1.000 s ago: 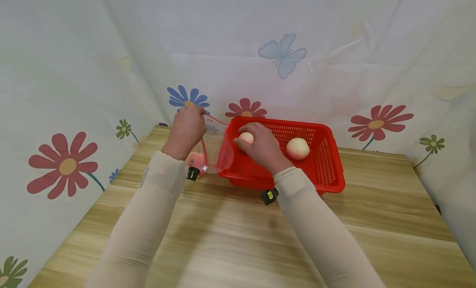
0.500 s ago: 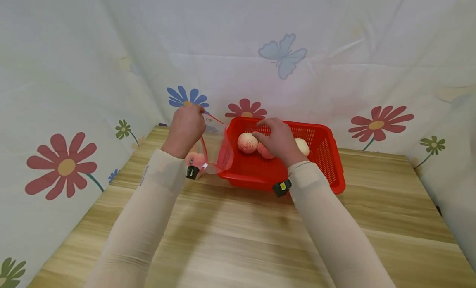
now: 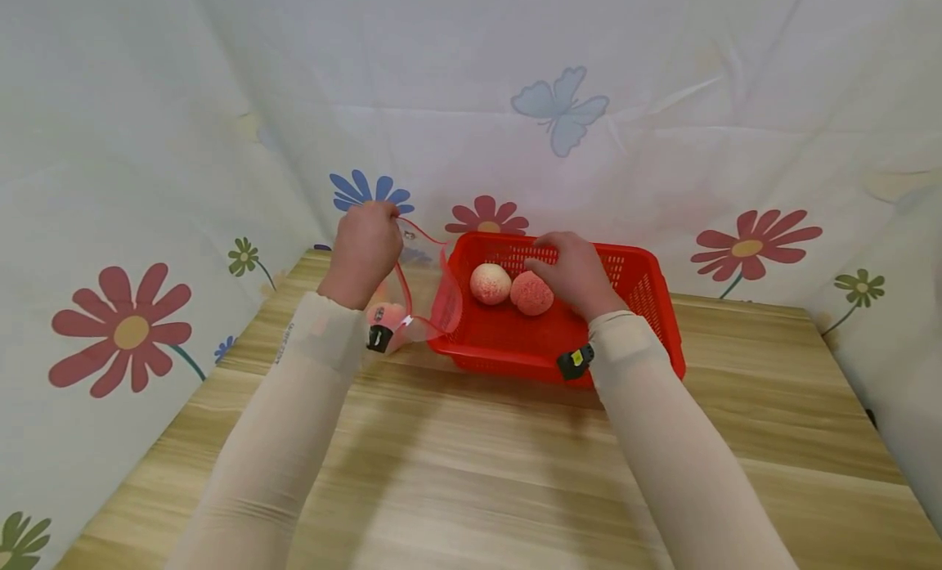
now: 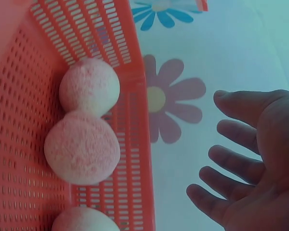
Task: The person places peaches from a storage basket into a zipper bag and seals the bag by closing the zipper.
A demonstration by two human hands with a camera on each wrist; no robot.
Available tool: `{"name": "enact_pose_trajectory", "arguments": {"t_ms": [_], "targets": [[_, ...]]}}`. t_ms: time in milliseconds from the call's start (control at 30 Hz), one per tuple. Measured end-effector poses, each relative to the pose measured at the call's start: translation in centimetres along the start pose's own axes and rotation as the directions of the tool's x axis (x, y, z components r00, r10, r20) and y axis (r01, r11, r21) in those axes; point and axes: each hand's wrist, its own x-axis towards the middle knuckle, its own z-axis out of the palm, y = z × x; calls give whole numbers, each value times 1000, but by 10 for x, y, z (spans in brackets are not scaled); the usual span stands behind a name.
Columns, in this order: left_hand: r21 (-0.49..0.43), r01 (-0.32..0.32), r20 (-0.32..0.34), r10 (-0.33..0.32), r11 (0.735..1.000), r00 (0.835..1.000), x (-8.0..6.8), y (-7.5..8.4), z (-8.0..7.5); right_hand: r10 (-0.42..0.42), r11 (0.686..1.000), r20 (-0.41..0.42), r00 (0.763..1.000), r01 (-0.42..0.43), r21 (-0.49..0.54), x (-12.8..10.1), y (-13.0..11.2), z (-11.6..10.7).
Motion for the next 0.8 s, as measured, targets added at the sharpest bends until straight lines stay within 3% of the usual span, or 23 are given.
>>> {"name": "enact_pose_trajectory", "arguments": {"t_ms": [267, 800], "targets": [[6, -68, 15, 68, 998, 998, -8, 2, 3, 44, 999, 35, 998, -43, -10, 5, 12, -5], [-2, -93, 14, 93, 996, 996, -14, 5, 9, 92, 992, 76, 993, -85, -89, 16, 28, -15]]}}
